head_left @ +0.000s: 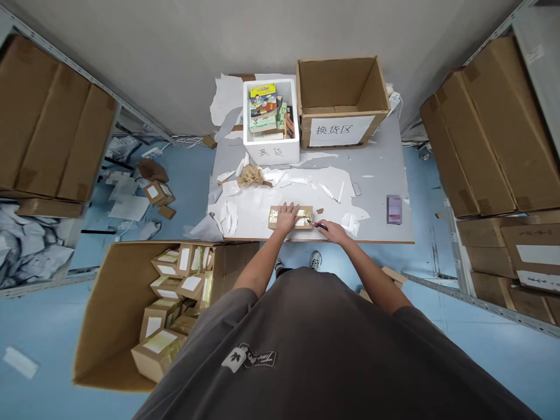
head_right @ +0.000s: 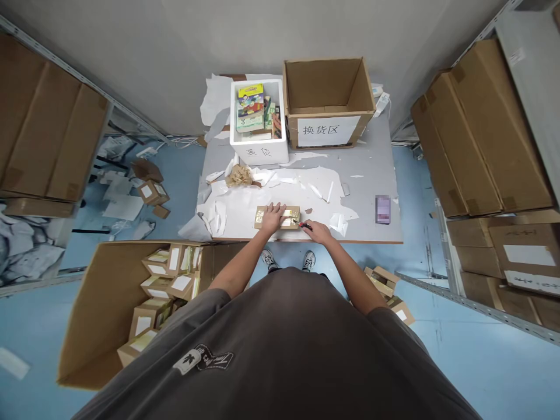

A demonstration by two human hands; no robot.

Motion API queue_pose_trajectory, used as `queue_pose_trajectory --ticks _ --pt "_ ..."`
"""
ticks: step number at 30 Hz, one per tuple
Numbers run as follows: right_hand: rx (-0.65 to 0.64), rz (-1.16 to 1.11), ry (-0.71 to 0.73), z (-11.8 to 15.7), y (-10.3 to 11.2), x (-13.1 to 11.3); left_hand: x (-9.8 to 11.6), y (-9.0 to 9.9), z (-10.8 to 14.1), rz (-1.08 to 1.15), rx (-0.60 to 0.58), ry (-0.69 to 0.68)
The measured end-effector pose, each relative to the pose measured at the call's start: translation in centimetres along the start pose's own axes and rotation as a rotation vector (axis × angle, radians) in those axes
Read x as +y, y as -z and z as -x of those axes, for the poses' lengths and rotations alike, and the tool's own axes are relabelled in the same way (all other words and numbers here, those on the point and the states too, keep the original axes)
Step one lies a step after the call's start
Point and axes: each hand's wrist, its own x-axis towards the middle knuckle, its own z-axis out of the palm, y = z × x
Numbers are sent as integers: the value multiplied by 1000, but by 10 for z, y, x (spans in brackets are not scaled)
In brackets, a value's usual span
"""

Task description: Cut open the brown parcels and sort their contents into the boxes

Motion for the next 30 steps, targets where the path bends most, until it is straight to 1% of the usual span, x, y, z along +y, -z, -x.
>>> queue_pose_trajectory --ticks 3,6,12,16,21,23,25,26,27,29,30 --pt "20 99 5 -9 0 -4 2 -4 6 8 28 10" --pt "33 172 13 -14 2 -7 3 -11 9 23 54 15" --pt "23 343 6 -13 8 -6 6 -25 15 69 86 17" --pt "56 391 -5 -12 6 -5 8 -28 19 87 103 56" --pt "58 390 24 -20 3 -8 9 -25 21 88 83 49" --pt "103 334 -25 -19 10 3 9 -24 22 84 84 64" --pt "212 249 -169 -10 23 25 8 -25 23 84 93 71" --pt "282 200 -281 -3 30 39 8 -25 23 85 100 72" --pt "344 169 -334 4 36 52 8 -26 23 86 107 74" --pt "352 123 -297 17 38 69 8 -28 22 85 120 84" --pt "342 57 -297 20 34 71 8 -29 22 83 124 91"
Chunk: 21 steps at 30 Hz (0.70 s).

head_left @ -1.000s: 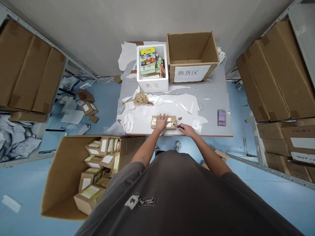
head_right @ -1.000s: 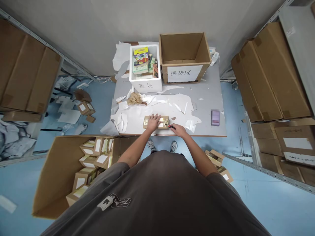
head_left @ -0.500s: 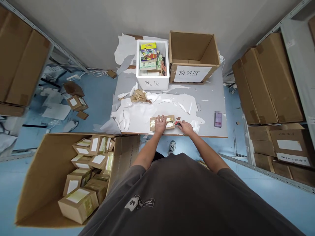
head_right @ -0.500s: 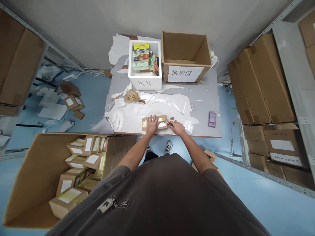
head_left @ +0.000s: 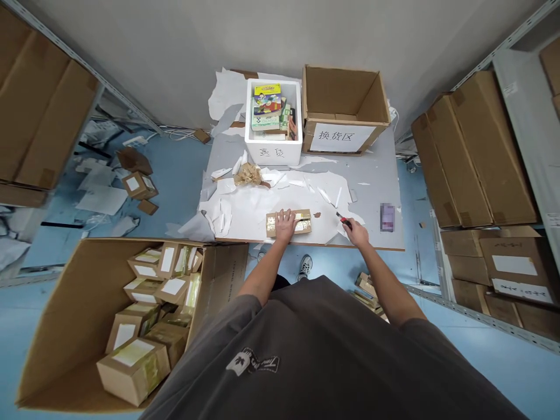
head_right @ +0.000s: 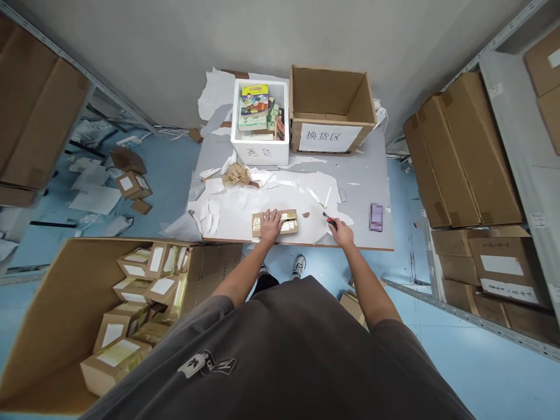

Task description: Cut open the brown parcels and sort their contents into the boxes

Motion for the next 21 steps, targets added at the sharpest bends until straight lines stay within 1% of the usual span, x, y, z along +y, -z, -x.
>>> queue_pose_trajectory --ticks 1,2,3,4,6,7,9,12,15,19,21 --pt "-16 -95 -28 4 -8 -4 0 -1 -1 -3 4 6" --pt "-43 -196 -82 8 -20 -14 1 -1 -1 -6 8 10" --pt "-59 -288 -133 12 -34 -28 2 -1 -2 -10 11 13" --pt "-72 -369 -150 14 -49 -45 3 0 -2 -13 14 17" --pt "-110 -478 -190 16 -77 -78 4 4 -3 -17 16 31" --pt "-109 -515 -221 15 -88 -92 5 7 -3 -19 16 41" --pt "-78 -559 -269 8 -100 -109 5 14 -2 -19 17 67" --pt "9 -594 -251 -14 -100 -118 5 21 3 -17 21 125" --pt "37 -546 -234 -45 -90 -127 9 20 16 -20 7 175" --pt "50 -385 -233 -88 -72 -152 18 15 33 8 -89 156" --pt "32 -362 -200 -100 -63 -159 16 18 35 7 -126 123"
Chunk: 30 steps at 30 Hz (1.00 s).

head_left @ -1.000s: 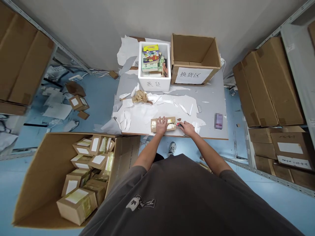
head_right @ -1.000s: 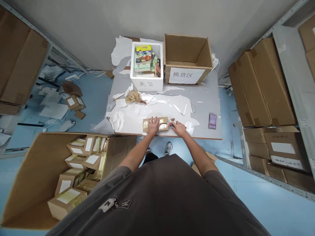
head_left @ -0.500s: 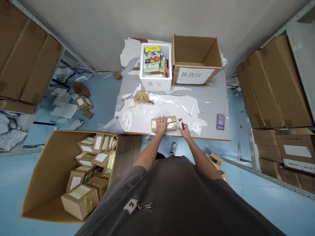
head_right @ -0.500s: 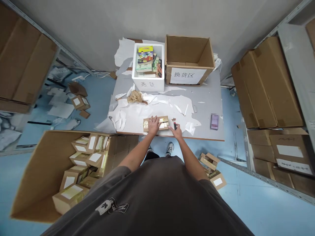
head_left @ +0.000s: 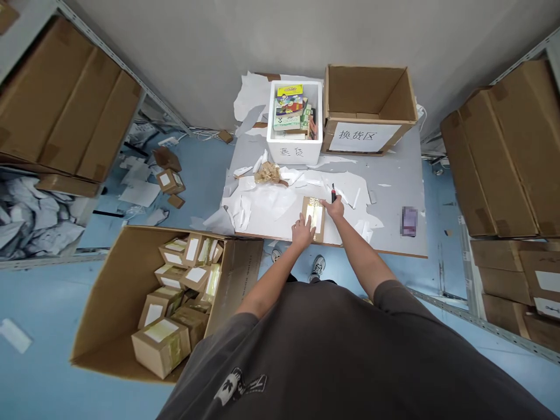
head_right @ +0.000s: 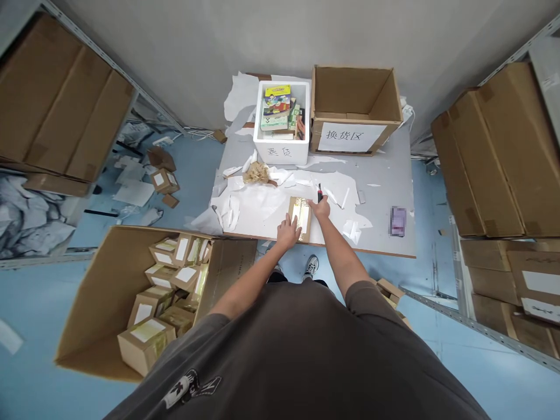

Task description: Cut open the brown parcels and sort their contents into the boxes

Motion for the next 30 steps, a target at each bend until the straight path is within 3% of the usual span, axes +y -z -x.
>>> queue_pose_trajectory --ticks 3,6,8,11,13,16,21,24,27,30 --pt "-92 -48 6 3 10 5 -12 13 -7 -61 -19 -171" --pt "-193 -108 5 31 14 34 -29 27 -21 -102 -134 -541" --pt "-223 -117 31 56 7 57 -36 32 -30 -115 -206 -717" --pt "-190 -85 -2 84 -8 80 -42 35 -42 -131 -174 -783" --pt "-147 -74 -32 87 -17 81 -43 34 -46 -151 -123 -792" --pt "-91 -28 -18 68 -21 63 -41 29 -48 -217 -82 -753" --pt "-102 163 27 18 -14 12 -16 18 -44 -197 40 -399" --pt "-113 244 84 1 -8 -9 1 17 -45 -161 77 -247" --pt "-105 233 90 4 -1 -9 11 19 -49 -137 58 -208" --pt "-152 52 67 23 12 15 13 18 -50 -119 -12 -204"
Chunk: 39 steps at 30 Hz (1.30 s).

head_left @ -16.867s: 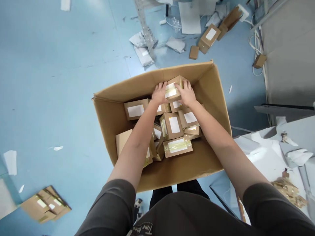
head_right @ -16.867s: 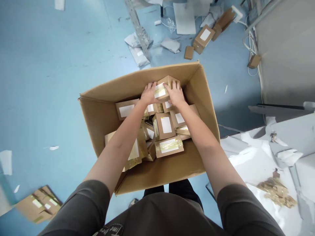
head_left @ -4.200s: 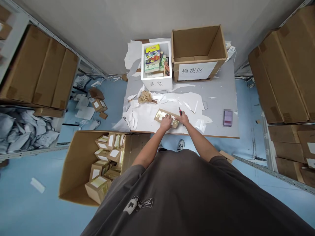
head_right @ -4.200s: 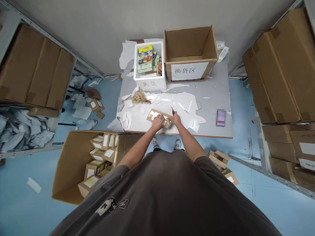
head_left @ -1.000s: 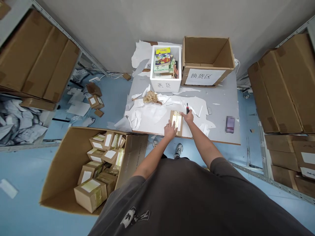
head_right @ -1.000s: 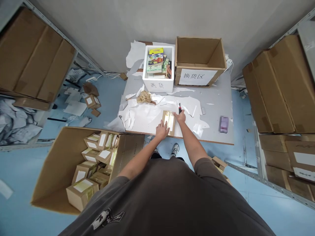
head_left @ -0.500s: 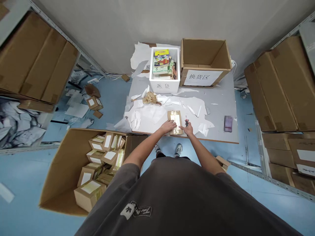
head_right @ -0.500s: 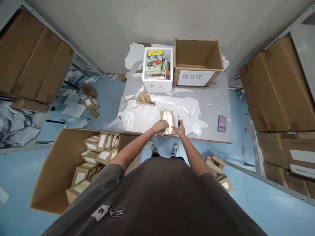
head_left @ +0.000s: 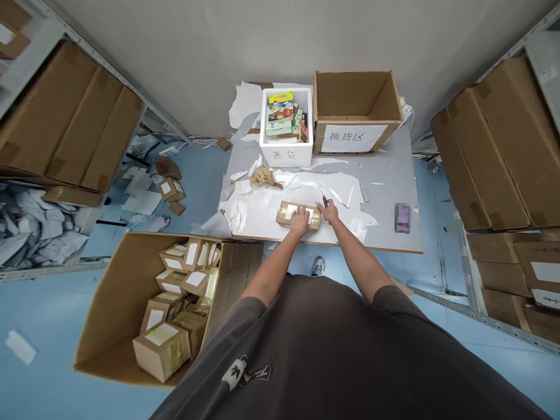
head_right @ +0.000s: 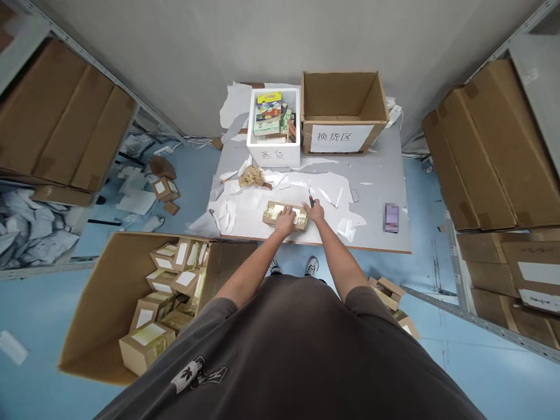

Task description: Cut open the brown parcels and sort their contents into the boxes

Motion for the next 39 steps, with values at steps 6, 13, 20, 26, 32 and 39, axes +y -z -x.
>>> queue_pose_trajectory --ticks 6,13,20,26,32,39 --pt "-332 -79 212 51 26 66 -2 -15 2 3 5 -10" --pt "-340 580 414 39 44 48 -6 -19 -2 11 2 -7" --pt "-447 628 411 30 51 42 -3 -13 0 -19 -34 9" --pt "-504 472 380 33 48 45 -3 -10 -4 -13 -63 15" --pt "-506 233 281 39 41 48 -6 -11 -4 -6 -82 11" --pt "-600 -29 125 46 33 57 -9 -8 3 30 -57 7"
